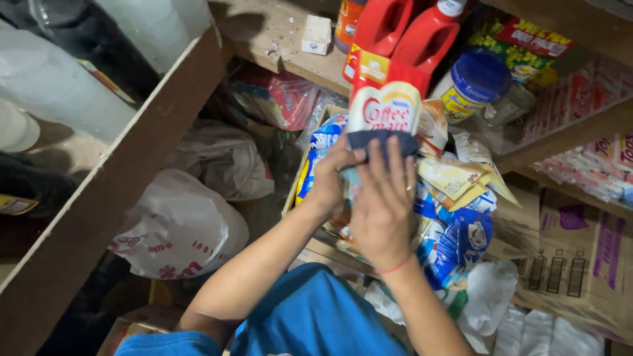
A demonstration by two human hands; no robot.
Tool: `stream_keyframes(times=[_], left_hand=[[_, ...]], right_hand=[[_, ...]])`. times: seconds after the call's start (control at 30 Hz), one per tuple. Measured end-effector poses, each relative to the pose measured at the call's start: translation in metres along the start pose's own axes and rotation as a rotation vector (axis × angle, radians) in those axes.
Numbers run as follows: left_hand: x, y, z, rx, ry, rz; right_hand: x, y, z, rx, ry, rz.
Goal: Wiping and dusting coffee creamer packets and placing them into a cardboard box in a storage area.
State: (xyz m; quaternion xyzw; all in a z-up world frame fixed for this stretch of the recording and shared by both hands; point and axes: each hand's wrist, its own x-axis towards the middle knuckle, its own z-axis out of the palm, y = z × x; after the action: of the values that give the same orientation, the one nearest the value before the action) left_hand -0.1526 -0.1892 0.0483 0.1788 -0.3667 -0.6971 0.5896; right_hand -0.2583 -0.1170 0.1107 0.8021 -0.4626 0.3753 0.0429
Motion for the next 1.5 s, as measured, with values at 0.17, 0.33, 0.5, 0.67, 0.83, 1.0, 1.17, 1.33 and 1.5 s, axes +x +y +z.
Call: stream_keyframes(times=[0.17,0.33,0.5,0.67,0.83,1.0,1.17,1.33,1.5], left_hand=[[0.013,0.005,0.007,-0.170,0.083,-0.079],[0.018,0.007,0.000,-0.005,0.127,-0.077],[0.009,0.019,-0.003,-0.183,0.170,-0.126],[-0.006,-0.002,0.001,0.046,0.172,-0.095],[-0.029,-0.009,0.013,0.419,0.056,0.049],[-0.041,-0.019,0.007,0.294,-0.032,-0.008],[-0.038,-0.019,0.006,0.128,-0.075,-0.040],[-0.035,0.005,0.021,-0.280,-0.040,-0.229],[-0.030,0.005,0.028,-0.466,0.017,-0.333]], right_hand=[[-0.016,-0.007,-0.004,-0.051,0.006,-0.077],[-0.041,0.001,-0.015,0.049,-0.024,-0.162],[-0.085,0.039,-0.018,0.254,0.203,0.286],[-0.034,0.017,-0.027,0.416,0.261,0.472],[-0.032,0.036,0.004,0.415,0.234,0.363],[-0.036,0.065,0.019,0.913,0.368,0.691],[-0.031,0.085,0.016,0.838,0.452,0.873],[-0.019,0.091,-0.012,0.278,0.457,0.767],[0.024,0.031,-0.051,0.302,0.229,0.273]])
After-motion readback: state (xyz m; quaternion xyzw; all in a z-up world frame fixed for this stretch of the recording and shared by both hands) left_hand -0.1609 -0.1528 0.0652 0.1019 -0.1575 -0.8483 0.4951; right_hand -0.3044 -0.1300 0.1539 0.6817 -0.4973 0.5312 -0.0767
